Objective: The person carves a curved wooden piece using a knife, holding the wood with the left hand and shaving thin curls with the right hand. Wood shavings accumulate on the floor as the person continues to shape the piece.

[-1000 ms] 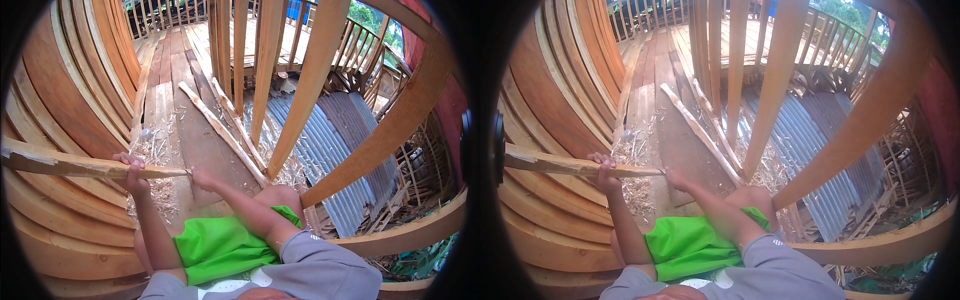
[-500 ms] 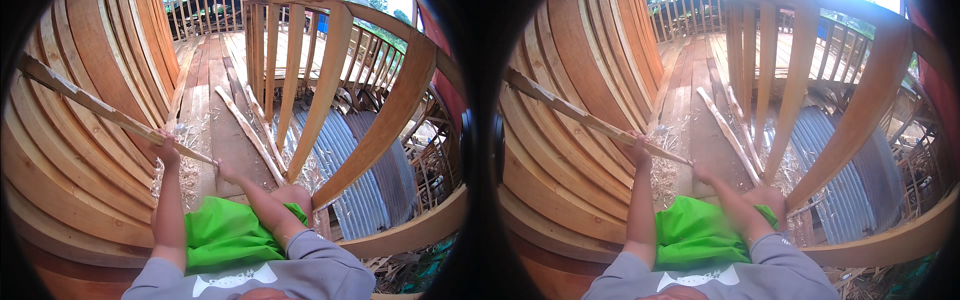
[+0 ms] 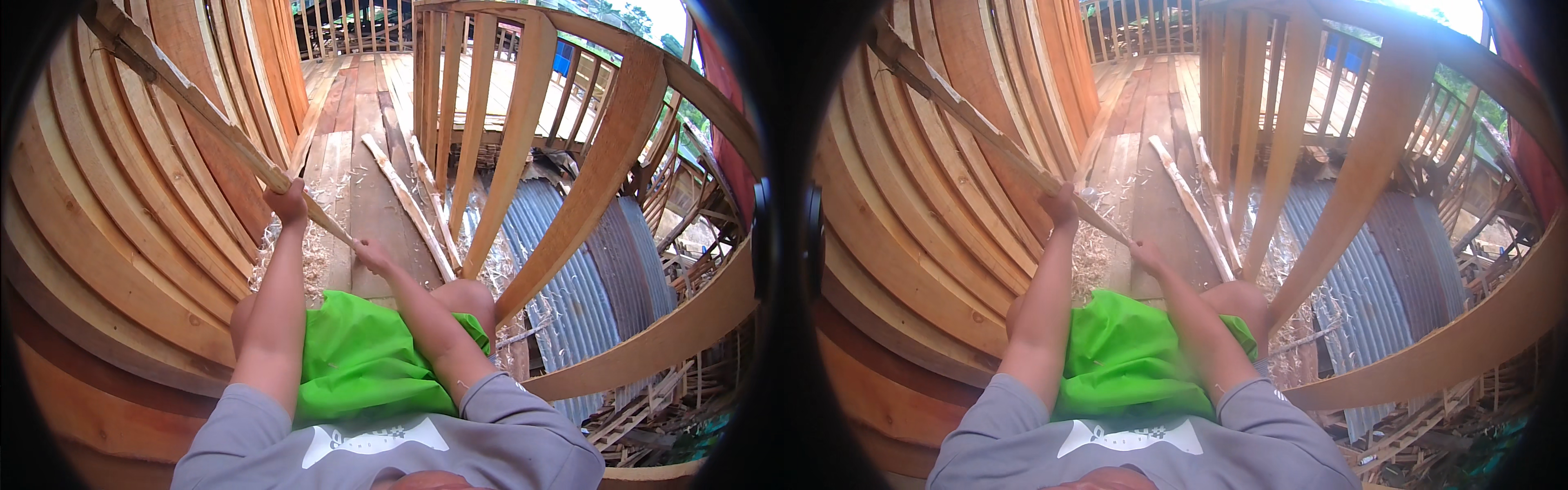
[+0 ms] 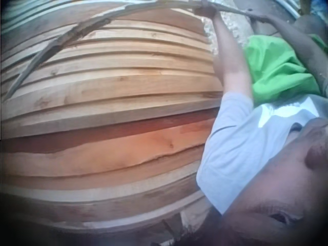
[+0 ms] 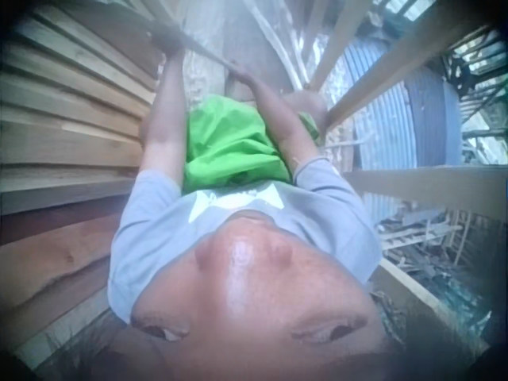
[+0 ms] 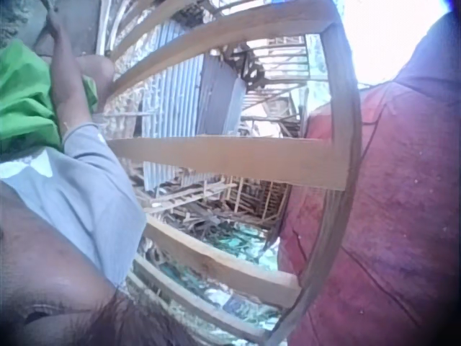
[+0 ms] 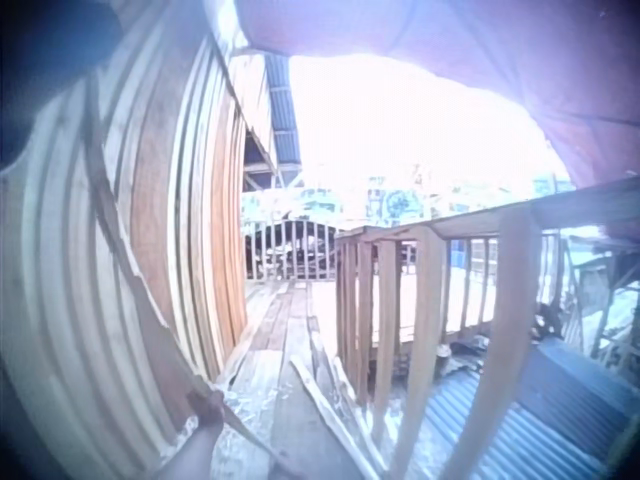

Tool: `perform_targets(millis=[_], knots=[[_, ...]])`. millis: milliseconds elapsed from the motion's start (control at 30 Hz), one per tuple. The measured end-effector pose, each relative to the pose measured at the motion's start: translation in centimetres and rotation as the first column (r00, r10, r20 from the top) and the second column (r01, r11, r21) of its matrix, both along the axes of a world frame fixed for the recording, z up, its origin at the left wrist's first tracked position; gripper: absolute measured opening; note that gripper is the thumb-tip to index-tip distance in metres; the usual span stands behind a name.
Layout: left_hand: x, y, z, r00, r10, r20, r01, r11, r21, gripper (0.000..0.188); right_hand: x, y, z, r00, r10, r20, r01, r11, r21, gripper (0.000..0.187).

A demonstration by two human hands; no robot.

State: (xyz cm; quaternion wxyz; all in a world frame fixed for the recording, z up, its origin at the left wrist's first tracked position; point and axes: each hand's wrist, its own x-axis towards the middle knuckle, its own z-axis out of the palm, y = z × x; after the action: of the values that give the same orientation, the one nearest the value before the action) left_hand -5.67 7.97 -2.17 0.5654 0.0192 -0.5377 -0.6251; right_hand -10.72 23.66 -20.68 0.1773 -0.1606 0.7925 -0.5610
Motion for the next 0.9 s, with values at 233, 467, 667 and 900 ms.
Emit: perform_targets(millis=[233,467,667,900], knots=[[0.5,-0.6,-1.5,0.996,0.089,0.033,-0.089,0.996,0.007,0.015,3.2,-0.4,3.2,0.996,0.025,0.087,-0.029,0.999,0.044,0.044],[1.4,-1.9,-2.8,0.985,-0.172,-0.009,0.172,0.984,0.034,0.024,2.6,0.8,0.9,0.979,-0.026,0.201,0.005,0.994,0.107,0.043],[2.4,-2.9,-2.8,0.97,-0.235,-0.069,0.235,0.972,-0.002,0.023,0.8,-1.3,-1.1,0.962,0.0,0.271,0.007,1.0,-0.027,0.042],[2.2,-4.0,-3.2,0.957,-0.268,-0.109,0.281,0.952,0.125,0.026,-2.0,-3.2,-4.1,0.996,-0.048,0.079,0.031,0.978,0.206,0.057]])
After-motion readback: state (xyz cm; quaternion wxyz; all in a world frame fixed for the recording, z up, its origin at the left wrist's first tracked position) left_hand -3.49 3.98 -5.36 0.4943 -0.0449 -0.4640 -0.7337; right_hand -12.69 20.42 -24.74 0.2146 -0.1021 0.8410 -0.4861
